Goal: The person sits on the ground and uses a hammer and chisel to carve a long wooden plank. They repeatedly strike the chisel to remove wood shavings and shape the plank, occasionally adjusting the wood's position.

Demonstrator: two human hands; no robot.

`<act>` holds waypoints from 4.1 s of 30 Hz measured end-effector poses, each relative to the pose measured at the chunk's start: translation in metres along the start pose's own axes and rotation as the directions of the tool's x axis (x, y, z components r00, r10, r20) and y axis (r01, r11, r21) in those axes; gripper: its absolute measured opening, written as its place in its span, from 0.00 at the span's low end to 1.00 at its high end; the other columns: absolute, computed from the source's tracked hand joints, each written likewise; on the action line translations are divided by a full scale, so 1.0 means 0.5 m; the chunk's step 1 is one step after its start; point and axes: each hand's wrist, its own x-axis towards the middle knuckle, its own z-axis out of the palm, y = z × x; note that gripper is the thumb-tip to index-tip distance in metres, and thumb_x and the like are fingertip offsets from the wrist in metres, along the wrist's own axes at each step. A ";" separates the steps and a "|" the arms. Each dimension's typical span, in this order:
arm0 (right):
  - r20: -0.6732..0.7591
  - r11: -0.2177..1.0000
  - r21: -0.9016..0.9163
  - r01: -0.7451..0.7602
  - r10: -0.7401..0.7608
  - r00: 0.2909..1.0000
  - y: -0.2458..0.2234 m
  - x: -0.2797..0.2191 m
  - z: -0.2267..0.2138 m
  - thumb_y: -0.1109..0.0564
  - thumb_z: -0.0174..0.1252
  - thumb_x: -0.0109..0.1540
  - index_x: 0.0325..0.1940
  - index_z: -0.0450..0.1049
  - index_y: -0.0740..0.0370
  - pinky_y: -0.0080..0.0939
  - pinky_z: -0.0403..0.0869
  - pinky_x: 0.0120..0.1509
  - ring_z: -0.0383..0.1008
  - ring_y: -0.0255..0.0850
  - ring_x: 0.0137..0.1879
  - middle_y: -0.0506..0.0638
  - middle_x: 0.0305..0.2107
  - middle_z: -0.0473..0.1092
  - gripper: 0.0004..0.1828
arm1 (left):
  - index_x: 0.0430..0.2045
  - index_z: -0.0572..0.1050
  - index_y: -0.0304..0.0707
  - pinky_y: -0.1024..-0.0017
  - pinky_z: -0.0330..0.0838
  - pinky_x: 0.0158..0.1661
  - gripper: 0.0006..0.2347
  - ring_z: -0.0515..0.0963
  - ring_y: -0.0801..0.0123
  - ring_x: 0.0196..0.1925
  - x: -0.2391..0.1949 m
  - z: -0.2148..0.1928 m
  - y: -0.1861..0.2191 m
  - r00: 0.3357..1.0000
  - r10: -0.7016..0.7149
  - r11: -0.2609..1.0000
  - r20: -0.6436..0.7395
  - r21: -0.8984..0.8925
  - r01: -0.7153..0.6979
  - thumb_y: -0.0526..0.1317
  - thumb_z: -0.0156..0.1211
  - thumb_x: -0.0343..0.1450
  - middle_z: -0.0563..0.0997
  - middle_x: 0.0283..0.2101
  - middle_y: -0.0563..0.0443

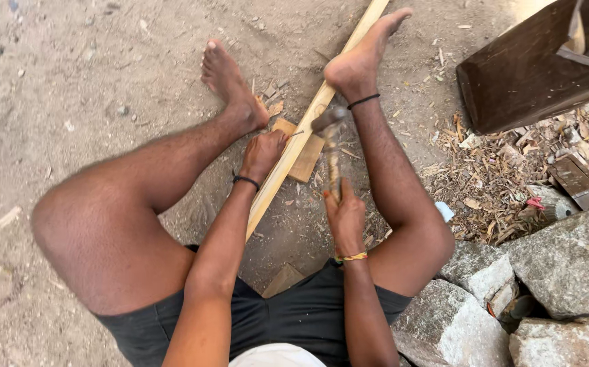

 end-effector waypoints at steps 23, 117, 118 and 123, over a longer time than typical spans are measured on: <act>-0.141 0.992 0.124 0.014 0.004 0.990 -0.006 -0.013 -0.053 0.59 0.66 0.61 0.59 0.73 0.69 0.43 0.71 0.27 0.74 0.41 0.24 0.57 0.21 0.73 0.23 | 0.31 0.76 0.33 0.49 0.74 0.35 0.13 0.82 0.41 0.32 -0.003 0.004 0.003 0.999 0.007 0.998 0.048 0.060 -0.010 0.44 0.52 0.78 0.82 0.32 0.35; -0.330 0.933 0.275 0.230 -0.133 0.934 -0.123 0.008 -0.153 0.63 0.65 0.62 0.62 0.71 0.72 0.35 0.71 0.26 0.75 0.33 0.24 0.51 0.23 0.73 0.25 | 0.29 0.76 0.34 0.51 0.74 0.33 0.12 0.82 0.44 0.30 0.022 0.007 0.028 1.000 -0.016 0.997 -0.026 0.073 0.017 0.44 0.55 0.77 0.82 0.30 0.36; -0.346 0.943 0.221 0.250 -0.164 0.924 -0.111 0.006 -0.141 0.63 0.65 0.62 0.61 0.71 0.72 0.36 0.72 0.27 0.74 0.34 0.26 0.52 0.24 0.73 0.24 | 0.29 0.76 0.34 0.51 0.74 0.33 0.12 0.82 0.44 0.30 0.017 0.010 0.033 1.000 -0.005 0.996 -0.031 0.090 0.007 0.44 0.55 0.77 0.82 0.30 0.37; -0.091 0.993 -0.045 0.108 -0.112 0.990 -0.029 0.018 -0.024 0.59 0.65 0.63 0.60 0.74 0.68 0.41 0.71 0.23 0.73 0.37 0.23 0.52 0.23 0.74 0.22 | 0.30 0.77 0.33 0.52 0.75 0.32 0.13 0.82 0.45 0.28 0.018 0.009 0.032 0.999 -0.031 0.994 0.038 0.108 0.027 0.45 0.54 0.77 0.82 0.30 0.37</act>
